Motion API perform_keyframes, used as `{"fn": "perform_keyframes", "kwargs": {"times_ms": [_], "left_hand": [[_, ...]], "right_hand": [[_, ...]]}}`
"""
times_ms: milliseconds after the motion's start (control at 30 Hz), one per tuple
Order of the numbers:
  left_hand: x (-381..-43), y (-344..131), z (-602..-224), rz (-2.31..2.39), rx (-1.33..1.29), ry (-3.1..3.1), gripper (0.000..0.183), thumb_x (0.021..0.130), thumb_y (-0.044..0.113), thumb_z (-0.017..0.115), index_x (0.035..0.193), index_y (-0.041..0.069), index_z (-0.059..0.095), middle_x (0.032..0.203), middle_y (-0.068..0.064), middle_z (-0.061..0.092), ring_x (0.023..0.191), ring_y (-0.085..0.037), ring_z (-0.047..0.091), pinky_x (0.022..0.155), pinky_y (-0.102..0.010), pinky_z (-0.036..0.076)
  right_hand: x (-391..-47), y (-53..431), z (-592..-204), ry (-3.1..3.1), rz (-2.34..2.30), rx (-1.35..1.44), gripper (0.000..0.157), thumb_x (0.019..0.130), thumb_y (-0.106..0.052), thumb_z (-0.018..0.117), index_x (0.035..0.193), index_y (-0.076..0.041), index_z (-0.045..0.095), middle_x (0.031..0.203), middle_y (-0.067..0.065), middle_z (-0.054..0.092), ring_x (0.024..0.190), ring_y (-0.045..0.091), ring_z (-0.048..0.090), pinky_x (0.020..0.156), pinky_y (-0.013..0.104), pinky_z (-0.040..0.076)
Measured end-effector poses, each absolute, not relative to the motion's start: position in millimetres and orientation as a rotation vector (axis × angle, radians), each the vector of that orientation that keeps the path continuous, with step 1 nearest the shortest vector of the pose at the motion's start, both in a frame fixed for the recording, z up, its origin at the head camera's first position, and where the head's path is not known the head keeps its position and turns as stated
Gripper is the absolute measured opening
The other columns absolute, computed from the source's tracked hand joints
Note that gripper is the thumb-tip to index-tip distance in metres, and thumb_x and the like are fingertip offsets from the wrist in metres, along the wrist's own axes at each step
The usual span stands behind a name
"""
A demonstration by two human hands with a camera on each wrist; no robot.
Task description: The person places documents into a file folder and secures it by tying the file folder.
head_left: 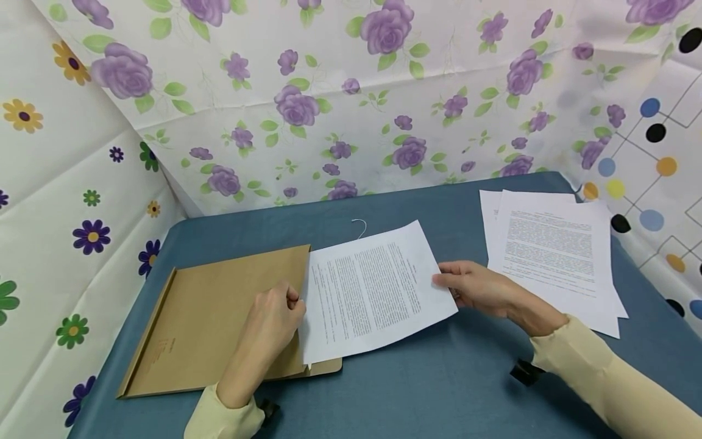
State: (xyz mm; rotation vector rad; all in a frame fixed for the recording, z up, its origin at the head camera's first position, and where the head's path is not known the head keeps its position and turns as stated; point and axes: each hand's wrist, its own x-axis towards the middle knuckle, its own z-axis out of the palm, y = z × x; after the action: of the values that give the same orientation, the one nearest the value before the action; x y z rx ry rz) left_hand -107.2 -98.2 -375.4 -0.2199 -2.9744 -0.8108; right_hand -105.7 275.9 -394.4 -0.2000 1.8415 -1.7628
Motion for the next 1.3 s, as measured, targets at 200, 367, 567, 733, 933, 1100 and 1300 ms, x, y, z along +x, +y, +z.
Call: {"fn": "perform_keyframes", "kwargs": {"times_ms": [200, 367, 567, 733, 933, 1100, 1300], "left_hand": [[-106.9, -98.3, -375.2, -0.811, -0.233, -2.972, 0.005, 0.089, -0.001, 0.065, 0.087, 0.002, 0.062, 0.077, -0.008, 0.06, 0.061, -0.018, 0.051, 0.052, -0.029, 0.041], [-107.1, -97.5, -374.8, -0.808, -0.225, -2.985, 0.004, 0.09, 0.0, 0.066, 0.089, 0.002, 0.062, 0.077, -0.007, 0.059, 0.06, -0.017, 0.05, 0.051, -0.029, 0.04], [-106.4, -97.2, -374.3, -0.814, -0.223, -2.984, 0.004, 0.09, 0.0, 0.066, 0.089, 0.001, 0.063, 0.077, -0.007, 0.059, 0.059, -0.017, 0.05, 0.051, -0.029, 0.04], [-106.3, -97.4, -374.6, -0.814, -0.226, -2.98, 0.004, 0.09, -0.001, 0.067, 0.089, 0.001, 0.063, 0.077, -0.007, 0.059, 0.06, -0.017, 0.05, 0.051, -0.029, 0.04], [-106.4, -97.9, -374.5, -0.814, -0.231, -2.976, 0.004, 0.09, -0.001, 0.066, 0.089, 0.001, 0.063, 0.077, -0.007, 0.059, 0.059, -0.017, 0.05, 0.051, -0.029, 0.04], [-106.2, -98.3, -373.8, -0.818, -0.234, -2.975, 0.004, 0.09, -0.001, 0.067, 0.089, 0.001, 0.063, 0.077, -0.007, 0.058, 0.06, -0.018, 0.05, 0.052, -0.029, 0.04], [-105.5, -98.9, -373.2, -0.821, -0.226, -2.973, 0.006, 0.09, -0.001, 0.066, 0.088, 0.002, 0.061, 0.076, -0.007, 0.057, 0.06, -0.018, 0.05, 0.052, -0.029, 0.039]], "right_hand": [[-106.4, 274.6, -397.2, 1.751, -1.77, -0.177, 0.039, 0.109, -0.01, 0.047, 0.139, 0.013, 0.053, 0.123, 0.023, 0.069, 0.106, 0.029, 0.071, 0.086, 0.041, 0.059], [-105.2, 269.7, -399.7, 1.671, -1.728, -0.286, 0.036, 0.105, -0.007, 0.055, 0.133, 0.015, 0.058, 0.124, 0.026, 0.068, 0.106, 0.03, 0.072, 0.084, 0.039, 0.059], [-102.8, 256.5, -403.9, 1.648, -1.711, -0.296, 0.034, 0.1, -0.003, 0.06, 0.13, 0.015, 0.061, 0.118, 0.025, 0.071, 0.098, 0.027, 0.073, 0.077, 0.034, 0.059], [-101.1, 243.8, -408.0, 1.63, -1.736, -0.259, 0.04, 0.096, 0.0, 0.065, 0.133, 0.014, 0.058, 0.116, 0.026, 0.071, 0.093, 0.027, 0.074, 0.073, 0.032, 0.06], [-101.0, 229.8, -412.1, 1.603, -1.727, -0.284, 0.039, 0.095, 0.002, 0.065, 0.132, 0.013, 0.058, 0.116, 0.027, 0.071, 0.091, 0.027, 0.075, 0.075, 0.034, 0.06], [-101.3, 220.8, -412.5, 1.562, -1.729, -0.324, 0.039, 0.097, 0.007, 0.059, 0.135, 0.013, 0.055, 0.12, 0.027, 0.07, 0.096, 0.027, 0.073, 0.078, 0.035, 0.06], [-101.0, 210.5, -413.9, 1.536, -1.729, -0.335, 0.039, 0.097, 0.01, 0.057, 0.135, 0.014, 0.054, 0.12, 0.027, 0.069, 0.102, 0.032, 0.072, 0.081, 0.037, 0.06]]}}
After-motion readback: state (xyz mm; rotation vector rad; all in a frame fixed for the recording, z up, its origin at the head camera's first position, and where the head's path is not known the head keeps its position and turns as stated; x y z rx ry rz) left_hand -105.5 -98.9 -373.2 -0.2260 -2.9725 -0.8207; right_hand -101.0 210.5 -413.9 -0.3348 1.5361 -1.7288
